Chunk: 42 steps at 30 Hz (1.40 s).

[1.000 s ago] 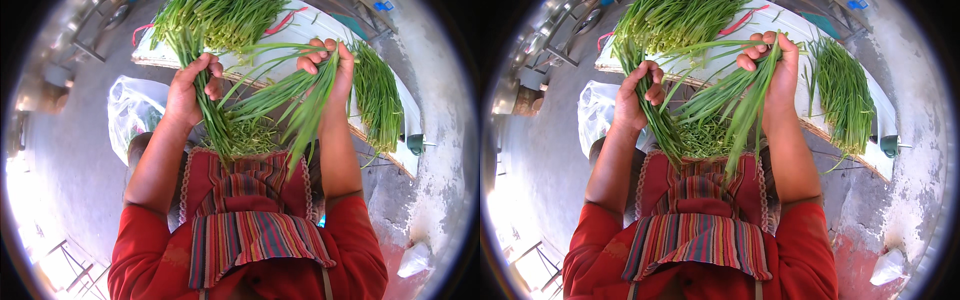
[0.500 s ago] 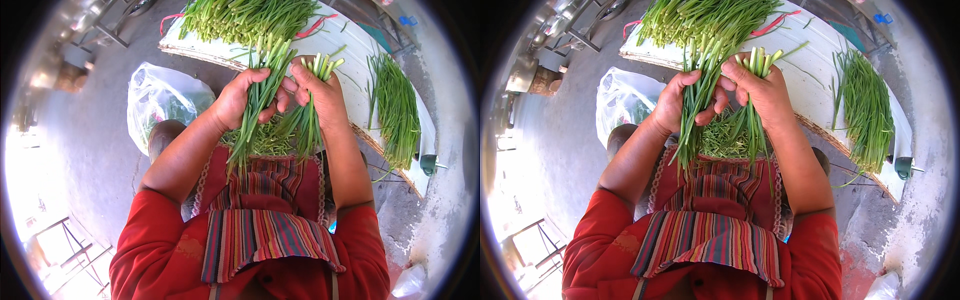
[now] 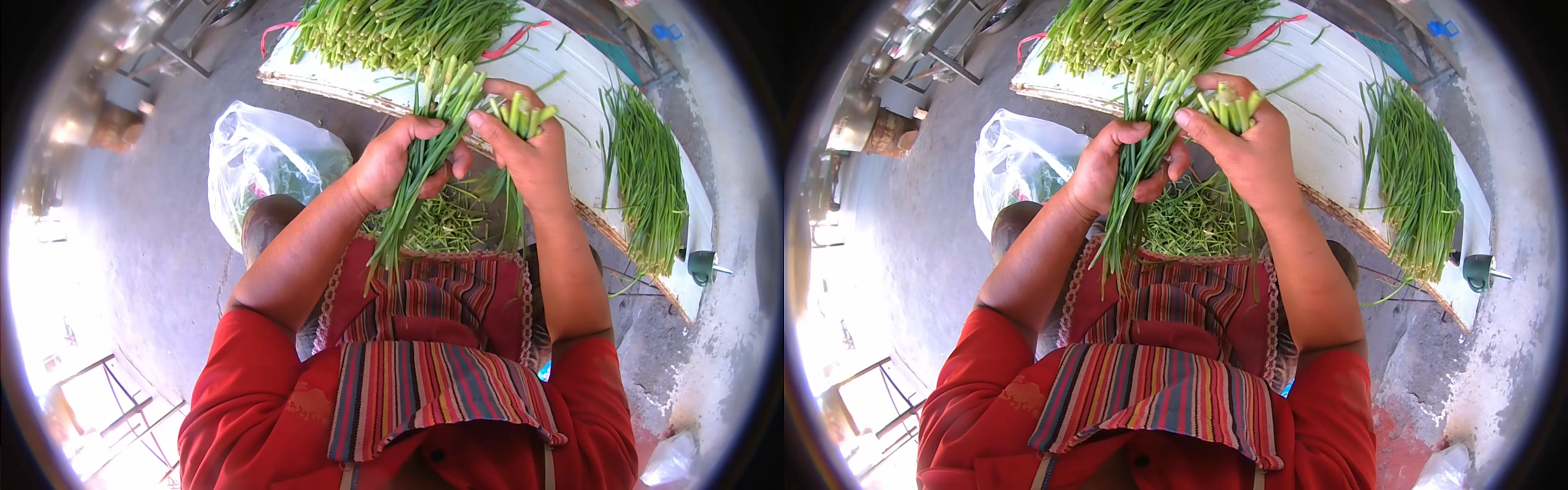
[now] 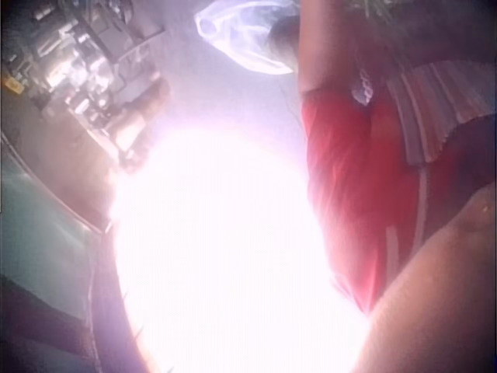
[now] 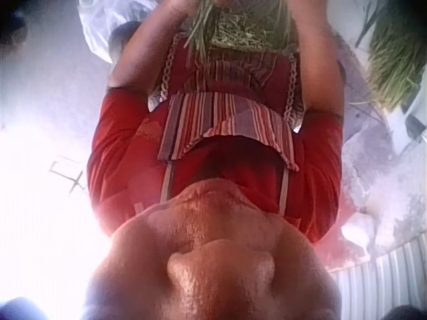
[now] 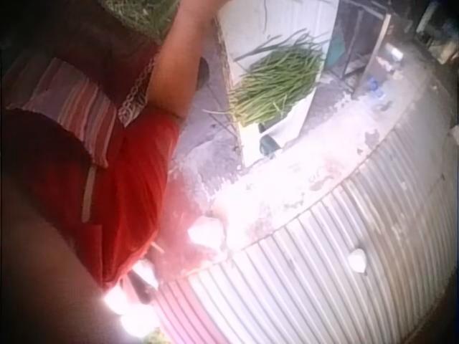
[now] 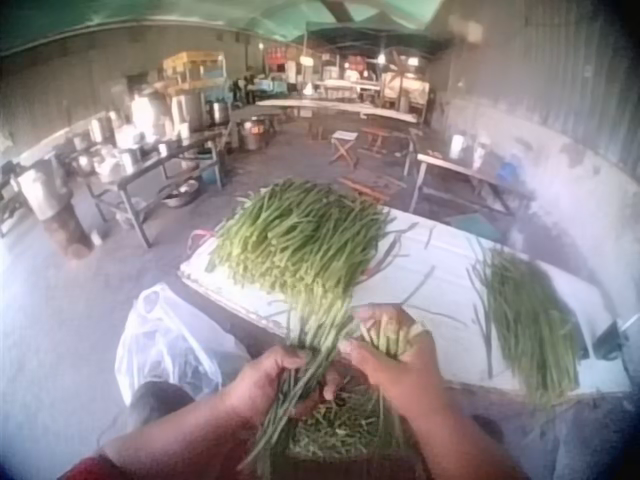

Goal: The person sorts green onions by hand, removing yellowed or damaged leaves and stems from each stalk. They gather the cleaned stalks into bunches on a table and discard the scraps into a pile.

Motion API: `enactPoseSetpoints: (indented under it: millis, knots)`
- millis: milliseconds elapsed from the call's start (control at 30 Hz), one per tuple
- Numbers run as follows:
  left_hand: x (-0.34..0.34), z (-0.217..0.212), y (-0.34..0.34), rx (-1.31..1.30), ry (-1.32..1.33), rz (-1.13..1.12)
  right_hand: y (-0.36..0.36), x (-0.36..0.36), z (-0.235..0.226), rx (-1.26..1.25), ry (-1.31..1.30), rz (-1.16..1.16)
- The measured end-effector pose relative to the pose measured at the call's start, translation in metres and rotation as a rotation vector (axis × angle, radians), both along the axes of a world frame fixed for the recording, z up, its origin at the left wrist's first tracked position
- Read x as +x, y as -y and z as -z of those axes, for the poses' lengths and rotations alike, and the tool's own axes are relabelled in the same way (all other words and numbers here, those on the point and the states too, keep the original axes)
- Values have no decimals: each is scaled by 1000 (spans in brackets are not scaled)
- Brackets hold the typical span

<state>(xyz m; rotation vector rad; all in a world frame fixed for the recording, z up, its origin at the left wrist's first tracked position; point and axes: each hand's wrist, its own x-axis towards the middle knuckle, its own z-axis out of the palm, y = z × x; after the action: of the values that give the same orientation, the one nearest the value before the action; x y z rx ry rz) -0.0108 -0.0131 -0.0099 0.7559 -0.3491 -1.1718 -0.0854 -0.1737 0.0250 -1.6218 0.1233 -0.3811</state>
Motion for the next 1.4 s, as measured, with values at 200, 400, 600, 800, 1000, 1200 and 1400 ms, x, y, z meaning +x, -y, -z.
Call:
enactPoseSetpoints:
  millis: [200,400,600,800,1000,1200,1400]
  knots:
    - [-2,0,0,-1,-3,-134,3,-3,-3,16,-49,1]
    - [2,2,-1,-64,109,-176,2,-3,-1,12,53,49]
    - [2,1,-2,-136,82,-207,7,1,1,473,-152,-10]
    - [0,1,-1,-134,83,-234,2,-1,1,592,-196,-145]
    - [0,1,1,29,306,-322,-5,0,6,431,-251,-114]
    - [-4,-9,-2,163,472,-405,-2,-4,-2,339,-305,-162]
    - [4,-3,-7,83,415,-350,18,-7,-3,597,-188,-267]
